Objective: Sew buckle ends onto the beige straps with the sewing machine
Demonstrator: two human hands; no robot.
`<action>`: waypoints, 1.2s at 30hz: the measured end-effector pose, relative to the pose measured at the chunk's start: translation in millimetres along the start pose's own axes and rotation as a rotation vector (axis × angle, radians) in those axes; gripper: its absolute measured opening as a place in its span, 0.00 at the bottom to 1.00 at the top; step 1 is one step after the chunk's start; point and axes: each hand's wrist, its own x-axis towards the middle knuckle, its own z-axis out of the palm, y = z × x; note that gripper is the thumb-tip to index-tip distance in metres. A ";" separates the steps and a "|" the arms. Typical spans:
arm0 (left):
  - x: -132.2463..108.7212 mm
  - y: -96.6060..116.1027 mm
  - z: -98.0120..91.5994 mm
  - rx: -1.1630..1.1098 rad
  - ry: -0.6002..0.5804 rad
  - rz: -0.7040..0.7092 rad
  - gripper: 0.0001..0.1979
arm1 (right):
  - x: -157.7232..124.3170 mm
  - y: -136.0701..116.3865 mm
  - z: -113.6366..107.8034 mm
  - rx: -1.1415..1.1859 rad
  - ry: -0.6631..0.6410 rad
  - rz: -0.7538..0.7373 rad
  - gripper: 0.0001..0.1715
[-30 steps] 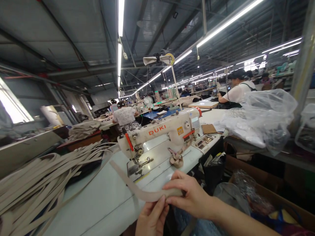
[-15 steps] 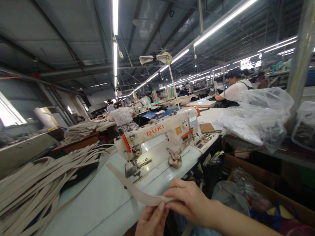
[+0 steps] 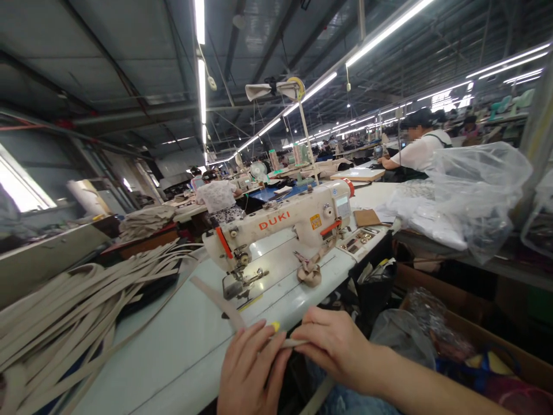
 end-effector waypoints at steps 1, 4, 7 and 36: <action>4.1 1.0 1.5 0.065 -0.041 0.081 0.14 | -0.3 -0.4 -0.5 0.011 0.004 -0.001 0.16; 8.8 -0.6 8.1 0.148 -0.088 0.234 0.10 | -1.8 -0.1 -1.4 0.019 0.011 0.013 0.17; 7.3 -4.5 13.0 0.143 -0.020 0.281 0.09 | -4.5 4.1 1.8 0.035 0.038 0.009 0.17; 18.2 -21.7 6.9 0.784 -0.098 1.160 0.15 | -18.6 25.5 39.1 0.410 0.285 0.162 0.09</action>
